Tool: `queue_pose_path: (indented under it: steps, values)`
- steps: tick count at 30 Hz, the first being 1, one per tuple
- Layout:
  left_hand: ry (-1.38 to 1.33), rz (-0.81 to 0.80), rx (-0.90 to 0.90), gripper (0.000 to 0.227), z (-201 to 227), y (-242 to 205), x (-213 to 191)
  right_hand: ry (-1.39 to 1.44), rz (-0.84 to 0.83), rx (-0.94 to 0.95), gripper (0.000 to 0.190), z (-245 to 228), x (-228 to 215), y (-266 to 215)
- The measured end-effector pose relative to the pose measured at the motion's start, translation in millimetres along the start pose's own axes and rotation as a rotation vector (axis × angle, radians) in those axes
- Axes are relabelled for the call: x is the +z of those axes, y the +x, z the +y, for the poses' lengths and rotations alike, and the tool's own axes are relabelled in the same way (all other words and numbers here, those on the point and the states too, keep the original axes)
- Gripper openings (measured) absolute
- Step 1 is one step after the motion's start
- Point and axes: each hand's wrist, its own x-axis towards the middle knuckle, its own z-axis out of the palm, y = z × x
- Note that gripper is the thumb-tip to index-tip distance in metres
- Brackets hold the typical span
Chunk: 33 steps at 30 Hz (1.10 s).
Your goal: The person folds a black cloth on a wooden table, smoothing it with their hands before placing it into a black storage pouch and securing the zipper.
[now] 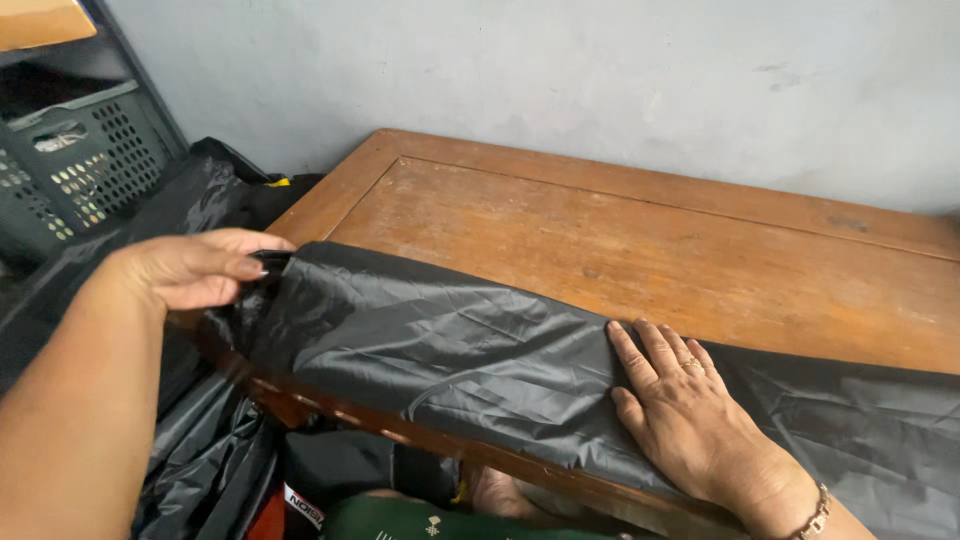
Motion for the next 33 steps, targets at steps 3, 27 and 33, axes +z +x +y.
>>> queue_pose_path:
  steps: [3,27,33]
  values:
    - [-0.148,0.040,0.070,0.106,-30,-10,25,0.017,-0.015,0.015,0.073,-1,-2,1]
    - [-0.090,0.607,0.078,0.020,-28,-14,129,0.007,-0.007,0.016,0.072,1,4,1]
    - [-0.154,0.723,0.122,0.030,-18,-26,144,-0.017,0.036,0.008,0.071,1,6,-1]
